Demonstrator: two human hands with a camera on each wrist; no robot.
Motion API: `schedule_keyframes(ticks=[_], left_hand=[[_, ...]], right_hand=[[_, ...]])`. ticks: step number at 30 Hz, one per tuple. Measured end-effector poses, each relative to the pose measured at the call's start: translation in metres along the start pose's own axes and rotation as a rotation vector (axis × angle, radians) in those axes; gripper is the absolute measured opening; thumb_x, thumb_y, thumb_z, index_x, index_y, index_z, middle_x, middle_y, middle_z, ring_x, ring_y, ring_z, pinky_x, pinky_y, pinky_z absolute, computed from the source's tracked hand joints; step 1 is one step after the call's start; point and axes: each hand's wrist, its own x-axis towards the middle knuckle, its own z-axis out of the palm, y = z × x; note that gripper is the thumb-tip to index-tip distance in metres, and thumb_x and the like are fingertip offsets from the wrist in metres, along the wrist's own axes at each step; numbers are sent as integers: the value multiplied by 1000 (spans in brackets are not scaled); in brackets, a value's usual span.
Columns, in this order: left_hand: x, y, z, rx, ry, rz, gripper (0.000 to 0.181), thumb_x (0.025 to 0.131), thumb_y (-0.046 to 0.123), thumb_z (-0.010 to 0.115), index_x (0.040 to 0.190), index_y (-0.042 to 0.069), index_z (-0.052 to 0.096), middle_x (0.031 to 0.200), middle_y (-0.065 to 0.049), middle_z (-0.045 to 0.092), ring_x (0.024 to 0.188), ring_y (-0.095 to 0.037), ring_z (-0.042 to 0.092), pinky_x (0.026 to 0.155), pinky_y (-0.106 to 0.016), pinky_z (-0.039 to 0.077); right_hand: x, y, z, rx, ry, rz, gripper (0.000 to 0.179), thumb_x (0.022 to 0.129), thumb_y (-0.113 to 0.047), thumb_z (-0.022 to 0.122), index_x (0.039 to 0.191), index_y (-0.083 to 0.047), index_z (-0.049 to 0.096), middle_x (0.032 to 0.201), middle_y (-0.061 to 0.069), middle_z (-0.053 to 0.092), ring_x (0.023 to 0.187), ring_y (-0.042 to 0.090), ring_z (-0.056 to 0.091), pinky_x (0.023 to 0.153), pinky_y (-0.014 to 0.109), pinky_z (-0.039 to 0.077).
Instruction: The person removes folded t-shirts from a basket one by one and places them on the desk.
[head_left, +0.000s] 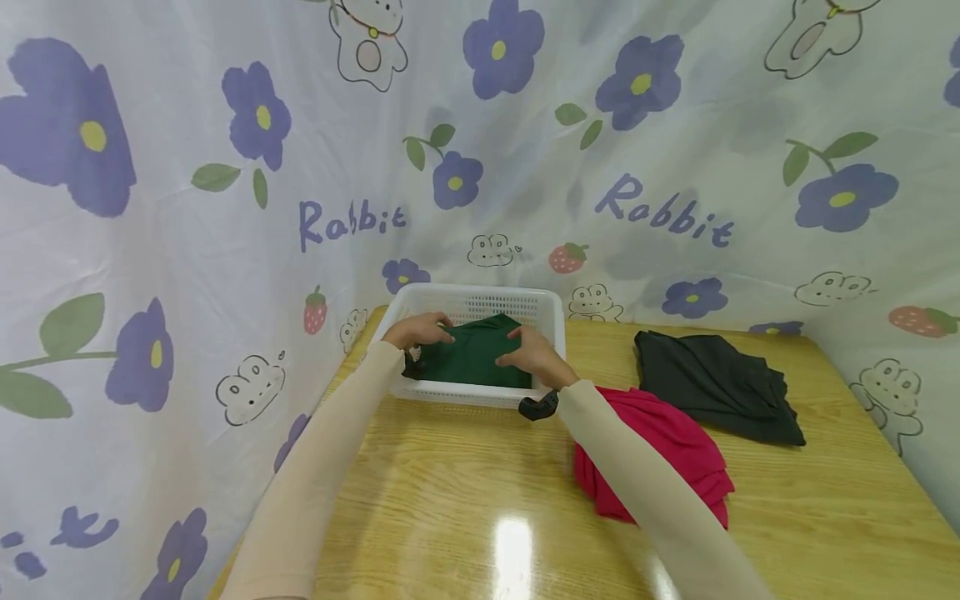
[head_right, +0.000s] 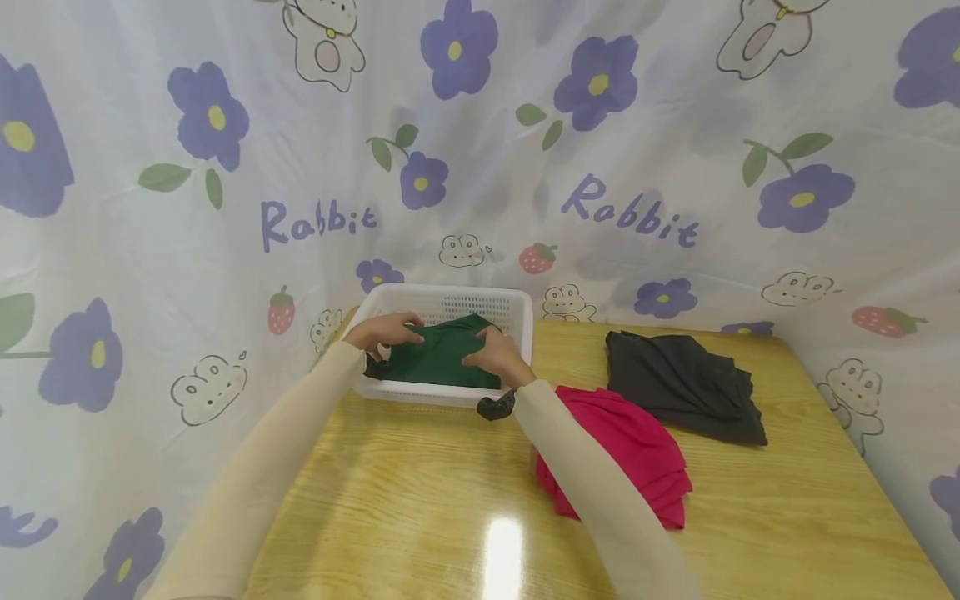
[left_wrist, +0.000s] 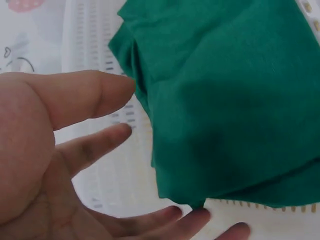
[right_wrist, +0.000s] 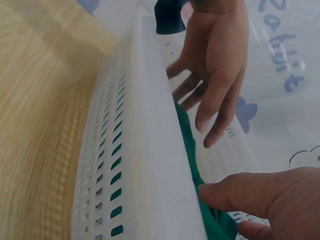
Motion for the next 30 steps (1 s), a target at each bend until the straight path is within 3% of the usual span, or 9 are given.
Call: schedule_keyframes(ticks=[6,12,15,18,20,24,27,30], left_hand=[[2,-9,-1,10,-48,-54,52,108,26,53,153,2,41,159,-27,32,130,-40,49,90,-46,55],[2,-15,-3,-14,-65,-50,50,108,28,54,151,4,43,159,-26,31,126,-38,50,88,-44,54],[4,-18,-5,-32,-75,-51,49,108,28,54,150,5,45,157,-25,34,98,-26,55,80,-38,53],[6,-19,-5,-58,-85,-48,48,108,27,54,150,5,46,156,-24,36,72,-15,43,70,-33,47],[7,-20,-5,-74,-93,-44,47,108,26,53,150,5,46,155,-24,37,65,-14,37,66,-33,43],[8,-22,-6,-101,-100,-27,47,108,25,53,150,4,46,154,-23,38,63,-14,31,65,-33,39],[7,-23,-7,-114,-94,-27,46,108,26,53,150,7,48,155,-21,38,69,-15,39,66,-33,43],[6,-24,-8,-127,-87,-31,45,108,27,55,149,10,50,158,-19,37,88,-21,51,70,-34,49]], right_hand=[[4,4,6,-31,-25,74,66,93,-20,77,148,-2,44,144,24,50,134,40,49,109,54,42],[3,3,10,15,-54,101,64,95,-19,74,147,0,42,144,23,50,134,41,47,110,55,41],[4,4,12,55,-58,114,62,97,-19,72,147,-1,41,147,23,47,136,42,45,111,56,39],[6,7,11,101,-46,123,61,97,-18,71,146,-1,41,151,23,42,140,42,41,113,56,36],[8,8,11,126,-43,128,61,97,-18,71,146,-1,41,154,23,39,142,42,38,114,57,35],[10,11,9,160,-70,147,60,98,-20,71,147,-4,41,157,23,35,145,42,34,113,60,35],[11,10,10,186,-74,155,58,97,-18,72,146,-5,43,158,22,34,146,42,34,112,62,36],[13,11,11,202,-47,152,55,96,-14,73,143,-5,47,156,22,37,144,41,37,111,61,39]])
